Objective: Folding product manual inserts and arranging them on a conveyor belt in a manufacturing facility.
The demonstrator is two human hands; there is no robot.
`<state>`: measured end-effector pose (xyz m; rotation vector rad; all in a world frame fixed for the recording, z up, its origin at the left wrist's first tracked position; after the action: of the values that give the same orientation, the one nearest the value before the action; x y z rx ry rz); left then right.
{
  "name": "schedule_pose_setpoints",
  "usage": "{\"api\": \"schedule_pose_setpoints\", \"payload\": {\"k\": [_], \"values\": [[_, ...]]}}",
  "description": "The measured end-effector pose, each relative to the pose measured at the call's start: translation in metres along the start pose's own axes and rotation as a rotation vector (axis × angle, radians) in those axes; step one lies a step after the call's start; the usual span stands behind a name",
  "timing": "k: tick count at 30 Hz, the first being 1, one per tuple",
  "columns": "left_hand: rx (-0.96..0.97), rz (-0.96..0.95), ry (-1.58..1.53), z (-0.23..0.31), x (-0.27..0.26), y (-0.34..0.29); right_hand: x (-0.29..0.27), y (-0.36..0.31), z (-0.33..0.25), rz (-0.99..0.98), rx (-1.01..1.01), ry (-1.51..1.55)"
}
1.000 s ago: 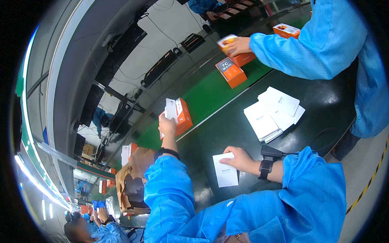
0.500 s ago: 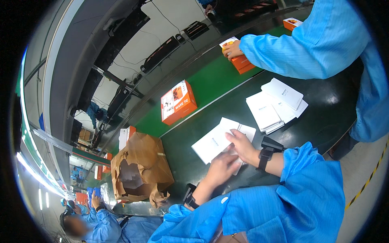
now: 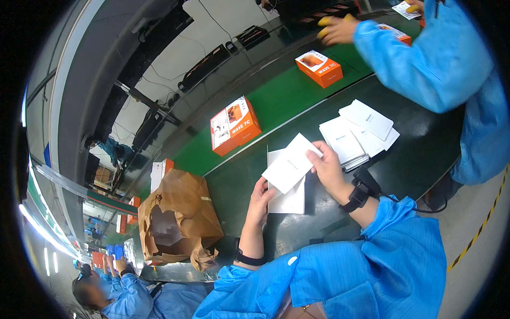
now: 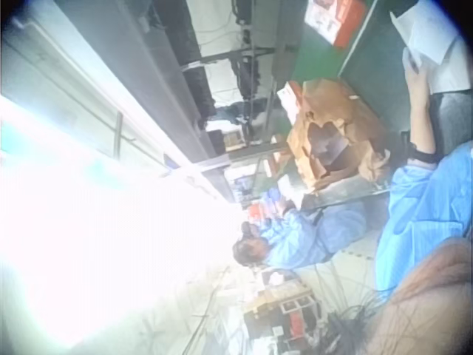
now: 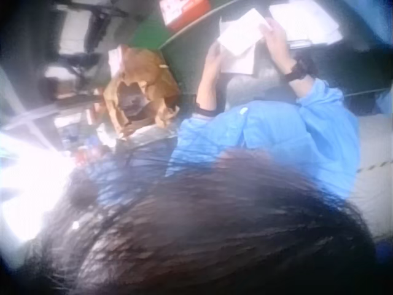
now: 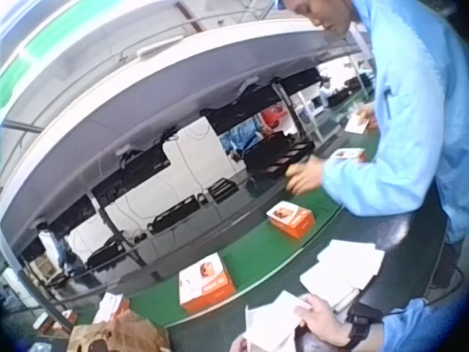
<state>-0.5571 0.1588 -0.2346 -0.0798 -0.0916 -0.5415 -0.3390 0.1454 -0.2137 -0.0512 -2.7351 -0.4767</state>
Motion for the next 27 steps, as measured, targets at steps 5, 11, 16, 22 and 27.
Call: {"api": "schedule_pose_setpoints", "payload": {"k": [5, 11, 16, 22, 27], "values": [[0.075, -0.095, -0.221, 0.001, 0.013, -0.006, -0.007, 0.010, -0.018, -0.091, -0.247, -0.802], [0.168, -0.013, 0.013, 0.015, 0.018, -0.007, -0.016, 0.016, -0.035, -0.105, -0.275, -1.065], [0.133, -0.156, -0.231, 0.016, 0.018, -0.011, -0.018, 0.014, -0.037, -0.130, -0.329, -1.209], [0.146, -0.209, -0.150, 0.017, 0.034, -0.013, 0.010, 0.003, -0.045, -0.341, -0.393, -1.433], [0.098, -0.164, -0.258, 0.013, 0.034, -0.016, 0.017, 0.000, -0.044, -0.363, -0.322, -1.323]]}}
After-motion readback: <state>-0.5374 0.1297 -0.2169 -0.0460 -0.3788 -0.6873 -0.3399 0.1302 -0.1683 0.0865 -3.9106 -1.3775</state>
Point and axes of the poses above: each hand's wrist, its own y-axis towards the middle knuckle, its own x-axis out of the palm, z = x × y, the point moved 2 cm from there along y, towards the middle knuckle, and after that the axes turned 12 degrees about -z, right-handed, at the moved point
